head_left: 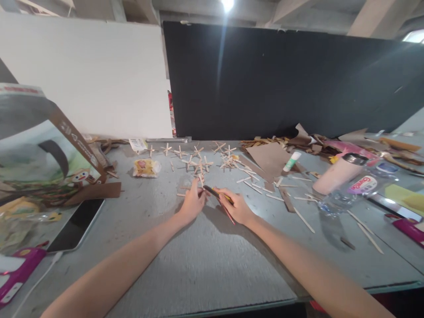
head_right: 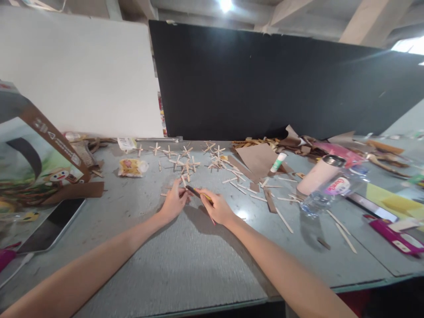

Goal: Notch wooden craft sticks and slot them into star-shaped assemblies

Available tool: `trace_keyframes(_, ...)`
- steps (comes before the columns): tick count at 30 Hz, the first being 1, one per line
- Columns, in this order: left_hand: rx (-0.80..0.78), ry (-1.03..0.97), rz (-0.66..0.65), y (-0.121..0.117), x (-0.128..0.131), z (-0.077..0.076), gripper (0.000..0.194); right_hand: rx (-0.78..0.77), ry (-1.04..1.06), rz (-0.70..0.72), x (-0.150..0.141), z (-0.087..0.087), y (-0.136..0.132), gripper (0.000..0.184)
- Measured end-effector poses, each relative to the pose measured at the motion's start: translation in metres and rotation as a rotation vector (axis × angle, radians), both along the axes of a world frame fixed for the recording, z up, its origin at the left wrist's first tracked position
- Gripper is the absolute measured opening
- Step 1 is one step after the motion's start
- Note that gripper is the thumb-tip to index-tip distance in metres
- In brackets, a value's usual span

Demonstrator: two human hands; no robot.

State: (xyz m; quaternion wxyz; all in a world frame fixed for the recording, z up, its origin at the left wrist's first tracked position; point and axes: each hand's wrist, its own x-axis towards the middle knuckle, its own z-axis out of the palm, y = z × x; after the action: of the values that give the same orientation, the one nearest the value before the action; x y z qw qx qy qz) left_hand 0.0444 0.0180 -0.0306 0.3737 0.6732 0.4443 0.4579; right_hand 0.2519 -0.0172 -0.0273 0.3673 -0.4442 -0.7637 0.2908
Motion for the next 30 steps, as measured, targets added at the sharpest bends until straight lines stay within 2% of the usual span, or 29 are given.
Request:
trace_keyframes(11,0.058,0.115,0.032,-0.0029,0.0044,-0.0053,0.056,0.02,0.003,-0.018,-0.0017,0.0016,-0.0045,0.048)
trace_keyframes(19,0.019,0.072,-0.006,-0.0015,0.0047,-0.002,0.057,0.043,0.085,0.029,-0.0031,-0.0008,-0.004,0.045)
trace_keyframes(26,0.071,0.024,-0.006,-0.0048,0.0024,0.0006,0.081,0.045,0.088,0.031,-0.0051,0.0018,-0.0063,0.045)
trace_keyframes(30,0.087,0.08,-0.01,-0.0046,0.0018,0.002,0.075,0.035,0.087,0.035,-0.0059,0.0066,-0.0095,0.046)
